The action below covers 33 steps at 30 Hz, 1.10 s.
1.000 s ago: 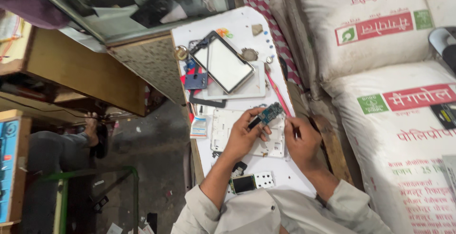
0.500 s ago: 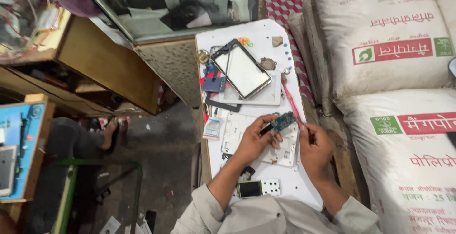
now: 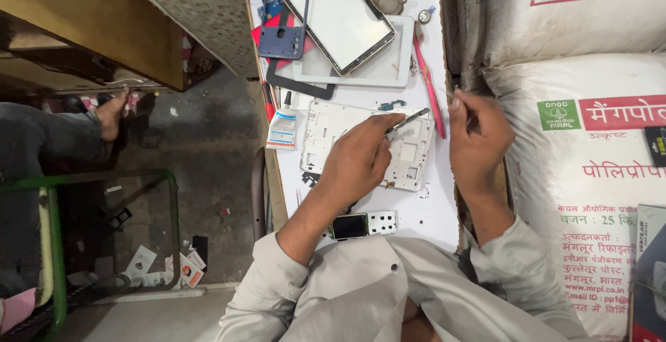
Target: The person repairs a disassembled tablet at a workbench. They handle a small circuit board, pry at its components with a pink plastic tool, use a screwdriver, then lift and work on the tablet's larger blue motherboard, manipulating connectors and ribbon cables by hand.
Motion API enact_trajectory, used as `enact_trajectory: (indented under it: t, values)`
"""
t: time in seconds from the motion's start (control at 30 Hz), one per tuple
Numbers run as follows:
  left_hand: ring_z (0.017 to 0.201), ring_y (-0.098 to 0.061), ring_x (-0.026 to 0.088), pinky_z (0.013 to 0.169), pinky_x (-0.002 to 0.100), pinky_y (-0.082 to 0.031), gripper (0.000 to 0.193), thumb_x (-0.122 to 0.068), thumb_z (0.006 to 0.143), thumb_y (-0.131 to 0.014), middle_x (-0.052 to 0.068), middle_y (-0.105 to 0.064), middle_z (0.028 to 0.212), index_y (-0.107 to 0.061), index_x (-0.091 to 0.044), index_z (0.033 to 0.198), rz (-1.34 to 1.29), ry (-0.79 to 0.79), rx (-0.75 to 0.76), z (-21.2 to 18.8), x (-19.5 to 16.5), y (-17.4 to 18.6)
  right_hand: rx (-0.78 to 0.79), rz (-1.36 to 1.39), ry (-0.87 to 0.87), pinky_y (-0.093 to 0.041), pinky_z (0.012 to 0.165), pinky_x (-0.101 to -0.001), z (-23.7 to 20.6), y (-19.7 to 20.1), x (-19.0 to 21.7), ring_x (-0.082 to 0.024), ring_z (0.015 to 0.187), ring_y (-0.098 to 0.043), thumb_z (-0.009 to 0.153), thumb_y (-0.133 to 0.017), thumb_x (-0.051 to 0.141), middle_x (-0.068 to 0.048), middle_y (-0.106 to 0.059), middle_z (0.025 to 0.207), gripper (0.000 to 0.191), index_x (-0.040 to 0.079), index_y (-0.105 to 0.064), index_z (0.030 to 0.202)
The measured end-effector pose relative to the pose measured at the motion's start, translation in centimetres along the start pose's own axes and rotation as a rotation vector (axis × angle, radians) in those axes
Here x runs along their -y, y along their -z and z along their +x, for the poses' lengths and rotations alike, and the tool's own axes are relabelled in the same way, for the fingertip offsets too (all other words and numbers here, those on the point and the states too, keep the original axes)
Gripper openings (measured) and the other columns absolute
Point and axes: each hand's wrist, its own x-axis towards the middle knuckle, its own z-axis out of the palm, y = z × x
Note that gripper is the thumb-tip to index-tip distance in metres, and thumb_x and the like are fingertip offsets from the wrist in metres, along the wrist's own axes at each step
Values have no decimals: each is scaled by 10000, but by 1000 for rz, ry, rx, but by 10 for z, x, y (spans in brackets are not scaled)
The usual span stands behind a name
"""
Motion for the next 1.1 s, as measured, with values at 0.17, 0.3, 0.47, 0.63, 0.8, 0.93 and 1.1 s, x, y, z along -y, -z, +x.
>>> enact_trajectory:
  t: [0.17,0.3,0.47,0.63,0.8,0.93,1.1]
  values:
    - [1036,-693,327,882,411,-571,501,48,844,-579,125,-675,1187,-584,-68,1331,197,-95,-74,-8,-1,10,84,-205,251,-481,908,-385,15,-8,7,-272,1001,-646,966,-777,-29,-91,-690,1051,201,48,-744,1149]
    - [850,-719,243,760,350,-588,372,34,948,-588,120,-722,1058,-617,-64,1306,-44,82,-93,-15,13,7,136,-319,378,-372,854,-399,13,-22,10,-238,923,-598,918,-845,25,-53,-650,956,156,92,-747,1019]
    - [700,-637,76,665,250,-563,358,17,991,-528,47,-718,861,-594,-31,1340,-447,342,-150,-12,41,0,166,-330,377,-368,873,-406,10,-22,7,-271,990,-559,920,-828,63,-82,-612,1045,214,78,-769,1125]
    - [687,-633,60,637,226,-563,353,8,993,-517,40,-719,864,-581,-27,1339,-493,409,-151,-14,50,-3,89,-276,239,-420,944,-402,4,-22,3,-296,1061,-559,983,-775,21,-94,-613,1151,217,51,-730,1192]
    - [719,-636,64,660,226,-563,372,24,984,-510,59,-720,912,-567,-11,1350,-531,390,-151,-12,48,-2,88,-215,152,-456,889,-387,8,-24,4,-278,1003,-563,977,-771,33,-98,-635,1158,260,50,-695,1225]
    - [763,-653,67,685,225,-569,385,43,980,-503,65,-717,943,-561,-10,1356,-547,368,-143,-12,49,-1,135,-220,100,-452,871,-398,18,-23,7,-267,919,-578,956,-772,31,-95,-630,1072,272,34,-690,1215]
    - [816,-644,72,721,221,-553,405,64,988,-503,72,-709,984,-534,5,1388,-610,363,-129,-13,49,0,231,-289,52,-474,777,-399,35,-21,1,-267,834,-622,926,-745,1,-109,-619,983,253,10,-695,1173]
